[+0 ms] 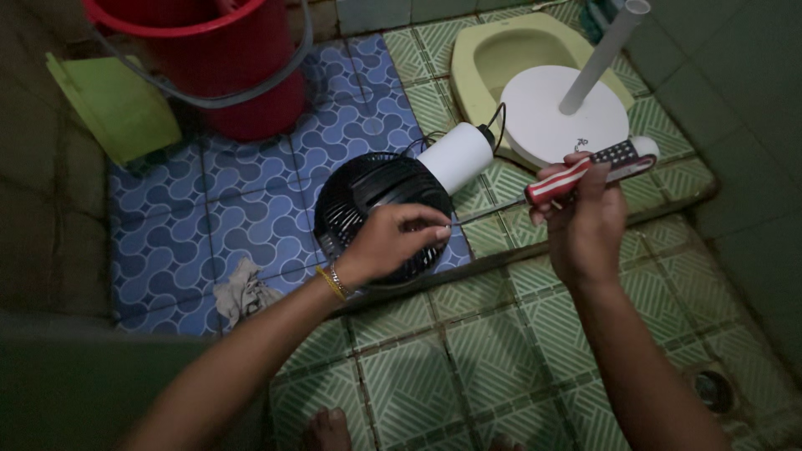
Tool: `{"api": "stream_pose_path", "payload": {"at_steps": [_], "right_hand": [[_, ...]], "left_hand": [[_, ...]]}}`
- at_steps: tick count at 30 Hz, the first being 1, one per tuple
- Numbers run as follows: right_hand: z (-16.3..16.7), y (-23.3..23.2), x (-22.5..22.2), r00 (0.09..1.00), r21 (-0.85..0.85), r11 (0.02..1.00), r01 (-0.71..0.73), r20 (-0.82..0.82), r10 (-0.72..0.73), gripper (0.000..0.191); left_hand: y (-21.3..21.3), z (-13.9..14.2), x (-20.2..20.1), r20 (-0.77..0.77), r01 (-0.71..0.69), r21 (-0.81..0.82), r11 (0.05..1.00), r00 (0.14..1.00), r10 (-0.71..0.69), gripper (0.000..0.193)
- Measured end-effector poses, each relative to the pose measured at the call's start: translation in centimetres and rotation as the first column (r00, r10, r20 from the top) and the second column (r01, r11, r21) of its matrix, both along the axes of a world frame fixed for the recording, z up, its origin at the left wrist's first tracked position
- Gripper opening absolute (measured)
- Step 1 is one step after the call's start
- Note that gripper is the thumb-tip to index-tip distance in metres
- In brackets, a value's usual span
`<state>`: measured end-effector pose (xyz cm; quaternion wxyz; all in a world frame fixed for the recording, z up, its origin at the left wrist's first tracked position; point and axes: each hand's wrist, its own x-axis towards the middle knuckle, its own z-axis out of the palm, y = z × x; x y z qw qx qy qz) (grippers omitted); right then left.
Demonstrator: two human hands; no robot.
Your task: The person works on a small desk fan on the bathroom floor, using a screwdriver to unscrew the rear grille cover. They remove the front grille and fan blades, then reattach the blades and grille and reassemble the fan.
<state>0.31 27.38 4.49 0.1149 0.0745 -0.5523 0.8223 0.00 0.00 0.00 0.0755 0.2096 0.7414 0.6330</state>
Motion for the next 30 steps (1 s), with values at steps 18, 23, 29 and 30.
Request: {"api": "stream_pose_path", "payload": {"at_steps": [18, 23, 29, 30], "right_hand": [[-1.4, -2.3, -0.4, 0.992, 0.003, 0.996, -0.085, -0.098, 0.085, 0.043], [-0.6, -2.5, 0.6, 0.990, 0.038, 0.992, -0.120, -0.076, 0.122, 0.037], [3.4, -1.7, 1.6, 0.975, 0.273, 0.937, -0.217, 0.023, 0.219, 0.032], [4.0, -1.7, 1.8, 0.972, 0.305, 0.924, -0.231, 0.042, 0.229, 0.033]], "left_hand": [[-2.2, -2.0, -1.0, 0.082, 0.098, 0.188, 0.977, 0.990, -0.115, 0.021], [-3.0, -1.6, -0.5, 0.049, 0.059, 0.146, 0.988, 0.997, -0.067, 0.020], [-3.8, 0.2, 0.0, -0.295, 0.016, -0.094, 0.995, 0.955, -0.044, 0.021], [-3.8, 0.4, -0.1, -0.345, 0.013, -0.111, 0.994, 0.937, -0.051, 0.020]]}}
